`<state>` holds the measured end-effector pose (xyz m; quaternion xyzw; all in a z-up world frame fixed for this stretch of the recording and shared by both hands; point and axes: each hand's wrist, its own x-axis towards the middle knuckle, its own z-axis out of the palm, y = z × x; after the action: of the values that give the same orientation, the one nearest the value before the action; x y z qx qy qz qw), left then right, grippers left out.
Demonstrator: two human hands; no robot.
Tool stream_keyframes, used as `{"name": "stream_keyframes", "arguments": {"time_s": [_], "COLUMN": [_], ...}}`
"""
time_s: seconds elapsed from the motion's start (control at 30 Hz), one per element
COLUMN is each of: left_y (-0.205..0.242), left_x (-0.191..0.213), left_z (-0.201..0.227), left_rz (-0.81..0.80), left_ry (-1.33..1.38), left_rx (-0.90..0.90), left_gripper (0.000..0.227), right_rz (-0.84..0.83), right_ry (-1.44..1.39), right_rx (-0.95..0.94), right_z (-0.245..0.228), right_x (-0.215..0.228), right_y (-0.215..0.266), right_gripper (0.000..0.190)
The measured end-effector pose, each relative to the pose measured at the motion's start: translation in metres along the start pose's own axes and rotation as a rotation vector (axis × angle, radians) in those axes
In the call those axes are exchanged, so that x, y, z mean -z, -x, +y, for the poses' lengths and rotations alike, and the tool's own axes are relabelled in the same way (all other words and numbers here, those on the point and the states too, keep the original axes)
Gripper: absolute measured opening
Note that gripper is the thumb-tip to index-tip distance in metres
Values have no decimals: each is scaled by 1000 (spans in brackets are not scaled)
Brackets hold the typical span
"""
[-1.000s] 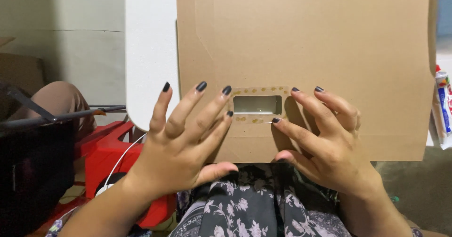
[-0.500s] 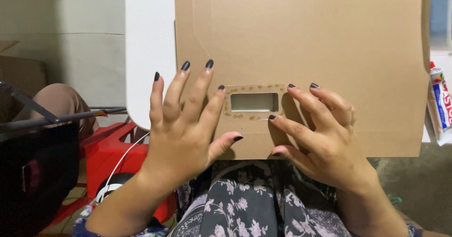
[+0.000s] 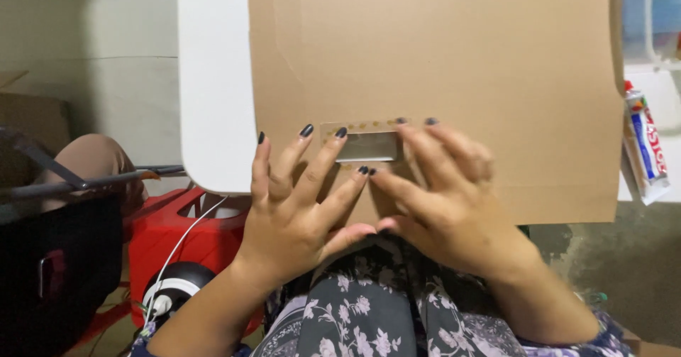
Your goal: Applying glue to a cardboard sheet around a window cutout and pressing it to ensure adhesion.
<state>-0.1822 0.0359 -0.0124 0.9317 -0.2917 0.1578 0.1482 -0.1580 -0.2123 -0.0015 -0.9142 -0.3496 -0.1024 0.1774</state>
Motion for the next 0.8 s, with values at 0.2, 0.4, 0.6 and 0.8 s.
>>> {"name": "stream_keyframes", "arguments": {"time_s": [0.2, 0.4, 0.6, 0.8], "left_y": [1, 1, 0, 0], "left_x": [-1, -2, -2, -1], "left_z": [0, -1, -1, 0], "left_rz": [9, 21, 20, 34], "left_ry": [2, 15, 16, 12], "left_rx": [22, 25, 21, 34], "left_gripper": [58, 58, 57, 54], "right_rz": [-39, -29, -3, 14], "right_ry": [-24, -41, -24, 37], "right_rx": [-32, -91, -71, -25], "right_z": [8, 19, 12, 2], "right_x": [1, 17, 11, 8], "right_y": [10, 20, 10, 2], "right_gripper": [49, 41, 47, 48]}}
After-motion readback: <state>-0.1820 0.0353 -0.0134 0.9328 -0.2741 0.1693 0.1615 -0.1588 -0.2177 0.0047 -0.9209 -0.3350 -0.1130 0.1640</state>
